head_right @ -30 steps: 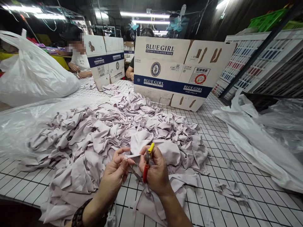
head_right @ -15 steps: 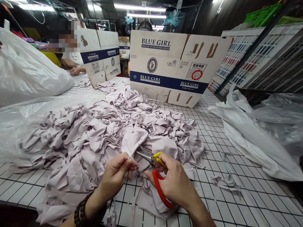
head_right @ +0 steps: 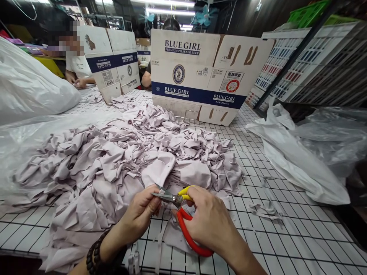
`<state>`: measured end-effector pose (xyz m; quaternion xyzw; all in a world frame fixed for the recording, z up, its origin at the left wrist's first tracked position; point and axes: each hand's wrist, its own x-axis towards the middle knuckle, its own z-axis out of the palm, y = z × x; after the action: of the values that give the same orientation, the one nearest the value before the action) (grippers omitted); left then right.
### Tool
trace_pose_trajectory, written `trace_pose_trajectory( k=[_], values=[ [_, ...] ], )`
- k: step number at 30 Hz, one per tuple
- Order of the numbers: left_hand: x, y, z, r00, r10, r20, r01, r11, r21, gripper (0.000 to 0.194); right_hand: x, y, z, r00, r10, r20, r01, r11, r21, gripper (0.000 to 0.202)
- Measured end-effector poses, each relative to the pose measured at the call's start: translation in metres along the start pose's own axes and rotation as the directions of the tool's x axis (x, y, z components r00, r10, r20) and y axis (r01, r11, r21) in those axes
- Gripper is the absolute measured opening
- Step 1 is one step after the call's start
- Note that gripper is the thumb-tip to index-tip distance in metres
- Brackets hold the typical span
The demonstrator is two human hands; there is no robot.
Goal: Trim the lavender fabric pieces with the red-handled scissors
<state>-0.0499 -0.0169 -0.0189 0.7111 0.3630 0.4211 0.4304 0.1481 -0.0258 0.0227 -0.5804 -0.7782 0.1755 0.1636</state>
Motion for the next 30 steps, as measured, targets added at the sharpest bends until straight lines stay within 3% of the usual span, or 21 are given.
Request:
trace_pose_trajectory(
  k=[16, 30],
  values=[
    [-0.0024, -0.0016, -0.0026, 0.990, -0.120, 0.070, 0.131, 0.974, -0.186, 0.035, 0.0038, -0.0029, 0.0006, 0.999, -0.004, 0.037, 0.003, 1.000, 0.029, 0.020],
    [-0.0020, -0.0065, -0.0028, 0.986, -0.143, 0.091, 0.162, 0.950, -0.267, 0.036, 0.0016, 0.0013, 0.0079, 0.991, -0.100, -0.090, 0.102, 0.995, 0.010, 0.020]
  ],
)
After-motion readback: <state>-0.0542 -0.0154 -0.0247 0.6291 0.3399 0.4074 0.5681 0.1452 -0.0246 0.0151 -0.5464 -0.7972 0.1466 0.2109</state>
